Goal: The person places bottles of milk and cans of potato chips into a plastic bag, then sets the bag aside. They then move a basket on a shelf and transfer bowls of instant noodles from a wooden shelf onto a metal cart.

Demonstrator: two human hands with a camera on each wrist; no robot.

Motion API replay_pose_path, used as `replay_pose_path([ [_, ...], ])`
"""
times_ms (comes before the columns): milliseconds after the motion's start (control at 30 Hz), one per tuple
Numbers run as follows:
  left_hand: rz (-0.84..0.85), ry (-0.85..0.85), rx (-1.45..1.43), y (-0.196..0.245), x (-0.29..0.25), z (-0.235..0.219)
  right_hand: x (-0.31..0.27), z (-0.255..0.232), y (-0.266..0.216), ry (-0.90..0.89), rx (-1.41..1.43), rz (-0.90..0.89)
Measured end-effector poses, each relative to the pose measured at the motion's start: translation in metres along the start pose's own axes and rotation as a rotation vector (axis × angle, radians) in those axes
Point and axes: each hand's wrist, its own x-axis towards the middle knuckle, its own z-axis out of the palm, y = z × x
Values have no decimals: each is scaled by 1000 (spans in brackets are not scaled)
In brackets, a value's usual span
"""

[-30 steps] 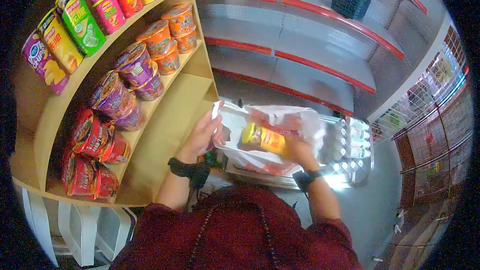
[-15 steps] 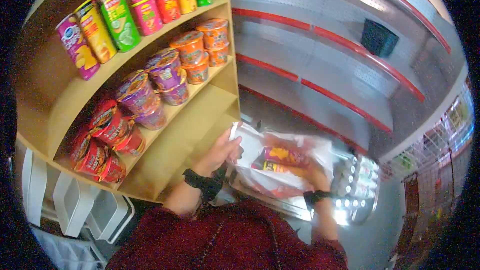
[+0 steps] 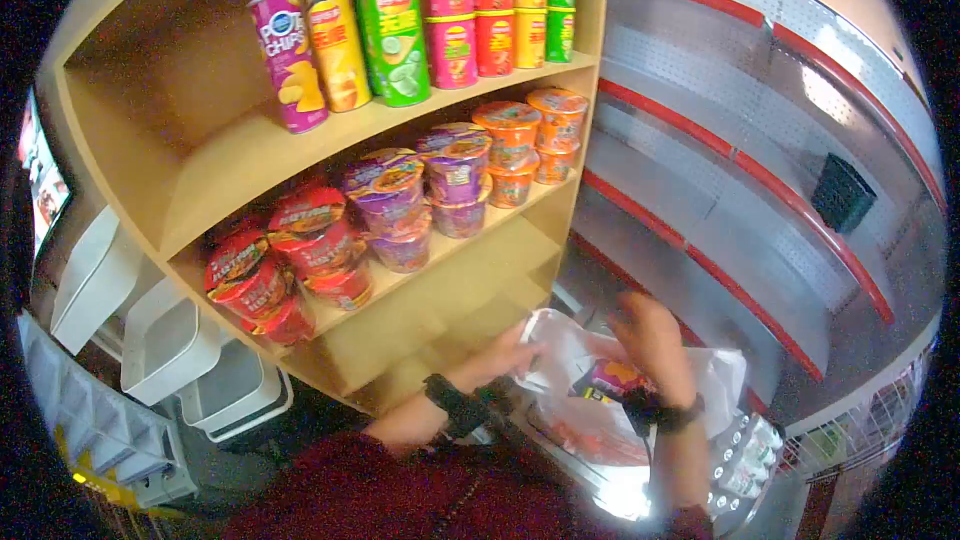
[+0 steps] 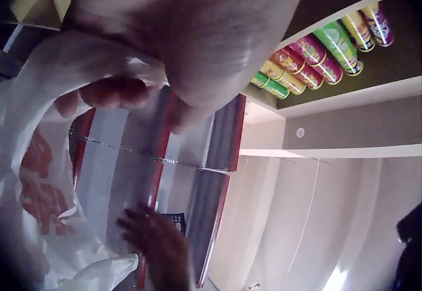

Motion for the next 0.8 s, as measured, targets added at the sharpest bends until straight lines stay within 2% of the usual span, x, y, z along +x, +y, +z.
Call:
replay_pose_path([
  [100,24,11,56,-5,-13,-9,65,16,-66,47,120,-255],
  [167,56,-93,95,-19,-15,-16,103,29,-115,91,190,-406],
  [200,58,-87,102,-28,-16,-20,121,34,-141,134,226,-480],
  [267,117,-164,124,-44,-17,-28,154,43,-190,142,363,-547],
  [300,39,-183,204,-42,-18,-31,170,49,-212,136,460,-575],
  [333,38,-180,208,-52,-16,-34,186,57,-232,128,556,-601],
  [400,87,-210,263,-76,-9,-43,216,70,-271,141,640,-630],
  [433,41,-214,222,-52,-21,-40,228,75,-289,143,641,-634],
  [500,50,-240,168,-50,-25,-46,249,83,-318,206,687,-591],
  [567,98,-287,47,-59,-26,-47,269,94,-342,166,764,-584],
  [600,103,-283,45,-64,-25,-48,272,98,-350,127,841,-569],
  [633,77,-294,53,-68,-24,-50,270,101,-349,138,797,-500],
  [667,52,-305,60,-64,-25,-51,264,101,-353,132,795,-505],
  [700,69,-300,72,-46,-33,-51,259,100,-358,150,785,-472],
  [800,46,-317,37,-58,-24,-54,258,107,-368,241,838,-459],
])
